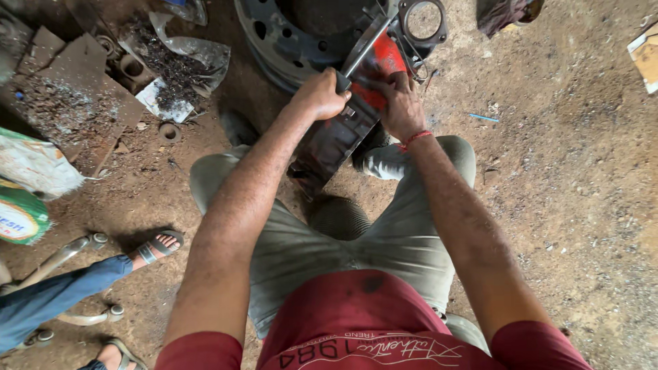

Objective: The person is working on a brake drum, using a metal rod to adjust or clean internal components. The person repeatedly inserts and removes the rod while holding the drum steady.

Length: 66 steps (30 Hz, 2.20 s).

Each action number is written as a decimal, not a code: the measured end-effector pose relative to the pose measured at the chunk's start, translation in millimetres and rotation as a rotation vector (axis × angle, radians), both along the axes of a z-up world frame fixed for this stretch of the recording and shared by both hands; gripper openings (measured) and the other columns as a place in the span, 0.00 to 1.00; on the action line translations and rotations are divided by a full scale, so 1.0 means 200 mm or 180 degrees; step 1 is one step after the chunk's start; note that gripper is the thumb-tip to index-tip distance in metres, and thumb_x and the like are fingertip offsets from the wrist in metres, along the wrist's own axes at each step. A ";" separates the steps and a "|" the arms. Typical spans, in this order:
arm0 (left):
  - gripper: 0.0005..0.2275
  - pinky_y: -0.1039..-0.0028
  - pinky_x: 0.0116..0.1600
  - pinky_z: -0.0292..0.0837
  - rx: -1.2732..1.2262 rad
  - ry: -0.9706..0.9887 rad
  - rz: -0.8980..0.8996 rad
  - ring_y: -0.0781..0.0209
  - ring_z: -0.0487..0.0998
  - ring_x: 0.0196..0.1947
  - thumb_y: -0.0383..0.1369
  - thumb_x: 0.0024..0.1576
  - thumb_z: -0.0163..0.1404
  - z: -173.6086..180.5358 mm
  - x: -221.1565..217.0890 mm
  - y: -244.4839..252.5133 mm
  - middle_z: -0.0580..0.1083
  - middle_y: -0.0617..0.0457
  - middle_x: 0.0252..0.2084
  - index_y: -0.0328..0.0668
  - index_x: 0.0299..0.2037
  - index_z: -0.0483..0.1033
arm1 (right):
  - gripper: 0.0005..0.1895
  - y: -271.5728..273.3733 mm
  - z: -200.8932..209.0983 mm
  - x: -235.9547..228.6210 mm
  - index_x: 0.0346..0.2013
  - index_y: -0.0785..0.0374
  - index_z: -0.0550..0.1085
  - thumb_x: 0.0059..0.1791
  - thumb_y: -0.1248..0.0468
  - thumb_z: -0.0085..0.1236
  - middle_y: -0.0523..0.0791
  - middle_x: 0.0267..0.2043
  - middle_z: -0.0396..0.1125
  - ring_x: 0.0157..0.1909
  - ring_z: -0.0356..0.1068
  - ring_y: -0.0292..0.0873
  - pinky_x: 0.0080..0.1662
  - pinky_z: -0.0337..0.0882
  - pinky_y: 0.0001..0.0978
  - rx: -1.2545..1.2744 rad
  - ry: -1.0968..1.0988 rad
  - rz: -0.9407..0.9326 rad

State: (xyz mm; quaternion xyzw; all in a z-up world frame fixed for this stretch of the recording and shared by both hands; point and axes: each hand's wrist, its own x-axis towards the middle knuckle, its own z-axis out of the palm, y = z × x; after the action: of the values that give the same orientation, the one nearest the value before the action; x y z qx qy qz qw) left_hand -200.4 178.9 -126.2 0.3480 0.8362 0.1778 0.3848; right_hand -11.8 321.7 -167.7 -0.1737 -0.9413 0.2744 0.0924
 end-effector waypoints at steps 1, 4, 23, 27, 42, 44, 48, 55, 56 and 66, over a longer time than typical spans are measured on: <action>0.20 0.54 0.56 0.73 0.0042 0.0031 -0.0027 0.36 0.77 0.52 0.41 0.58 0.56 0.01 0.00 0.00 0.77 0.32 0.47 0.30 0.50 0.70 | 0.28 0.00 0.01 0.00 0.55 0.56 0.76 0.41 0.77 0.52 0.56 0.55 0.62 0.58 0.63 0.61 0.61 0.66 0.49 -0.0137 0.0124 -0.0096; 0.21 0.54 0.56 0.72 0.0087 0.0077 -0.0050 0.35 0.77 0.52 0.41 0.58 0.56 0.02 0.00 0.00 0.76 0.30 0.47 0.28 0.51 0.69 | 0.23 0.01 0.04 -0.01 0.52 0.59 0.74 0.45 0.78 0.48 0.55 0.55 0.62 0.59 0.65 0.60 0.62 0.68 0.47 -0.0606 0.0329 -0.0333; 0.24 0.55 0.58 0.73 -0.0332 0.0064 -0.0134 0.38 0.77 0.54 0.42 0.61 0.52 0.08 0.03 0.03 0.76 0.33 0.51 0.26 0.58 0.65 | 0.18 0.00 0.02 -0.04 0.45 0.59 0.79 0.46 0.78 0.52 0.51 0.55 0.66 0.60 0.68 0.55 0.61 0.70 0.45 -0.0483 0.0230 0.0060; 0.26 0.55 0.57 0.72 -0.0222 0.0189 -0.0138 0.37 0.75 0.55 0.43 0.60 0.53 0.06 0.03 0.03 0.74 0.32 0.51 0.26 0.58 0.63 | 0.22 0.01 0.02 -0.06 0.51 0.59 0.79 0.47 0.78 0.49 0.52 0.54 0.65 0.59 0.68 0.55 0.59 0.70 0.46 -0.0438 0.0152 -0.0012; 0.24 0.55 0.58 0.72 -0.0305 0.0156 -0.0135 0.36 0.76 0.54 0.42 0.60 0.53 0.08 0.04 0.04 0.75 0.32 0.50 0.26 0.57 0.65 | 0.17 0.05 0.03 -0.09 0.46 0.60 0.76 0.47 0.77 0.49 0.53 0.52 0.63 0.55 0.69 0.59 0.55 0.72 0.48 -0.0353 0.0043 -0.0302; 0.24 0.55 0.58 0.72 -0.0328 0.0125 -0.0143 0.37 0.77 0.54 0.42 0.61 0.53 0.08 0.04 0.04 0.76 0.32 0.50 0.26 0.57 0.65 | 0.13 0.05 0.02 -0.07 0.46 0.60 0.77 0.50 0.75 0.53 0.54 0.51 0.63 0.54 0.69 0.59 0.54 0.72 0.49 -0.0305 0.0106 -0.0202; 0.24 0.55 0.58 0.72 -0.0463 0.0034 -0.0165 0.39 0.77 0.54 0.42 0.62 0.51 0.11 0.04 0.04 0.76 0.33 0.51 0.27 0.58 0.64 | 0.19 0.06 0.01 -0.04 0.47 0.60 0.79 0.45 0.76 0.52 0.53 0.50 0.64 0.53 0.70 0.58 0.54 0.73 0.48 -0.0138 0.0225 -0.0074; 0.24 0.55 0.59 0.71 -0.0405 0.0116 -0.0135 0.38 0.76 0.56 0.42 0.60 0.53 0.05 0.03 0.05 0.75 0.32 0.52 0.27 0.58 0.65 | 0.10 0.07 0.07 0.03 0.46 0.62 0.78 0.53 0.74 0.54 0.52 0.51 0.65 0.51 0.72 0.54 0.51 0.74 0.43 -0.0451 0.0261 -0.0432; 0.24 0.54 0.59 0.71 -0.0370 0.0115 -0.0135 0.37 0.76 0.56 0.41 0.60 0.53 0.02 0.04 0.05 0.75 0.31 0.52 0.26 0.58 0.65 | 0.13 0.09 0.07 0.07 0.47 0.63 0.78 0.51 0.75 0.52 0.51 0.51 0.65 0.50 0.72 0.52 0.50 0.75 0.41 -0.0558 0.0275 -0.0489; 0.16 0.48 0.53 0.73 0.0138 0.0120 -0.0401 0.31 0.78 0.50 0.40 0.57 0.58 -0.01 -0.02 0.01 0.77 0.29 0.46 0.35 0.48 0.80 | 0.35 0.61 0.17 1.27 0.68 0.63 0.60 0.49 0.77 0.62 0.54 0.47 0.68 0.43 0.71 0.47 0.44 0.72 0.42 -0.1892 0.1719 -0.4061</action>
State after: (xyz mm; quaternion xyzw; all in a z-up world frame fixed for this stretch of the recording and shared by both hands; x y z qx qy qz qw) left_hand -204.1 180.3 -127.5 0.4115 0.8156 0.1647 0.3719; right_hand 242.6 442.9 -133.6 -0.6294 -0.4891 0.4431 0.4102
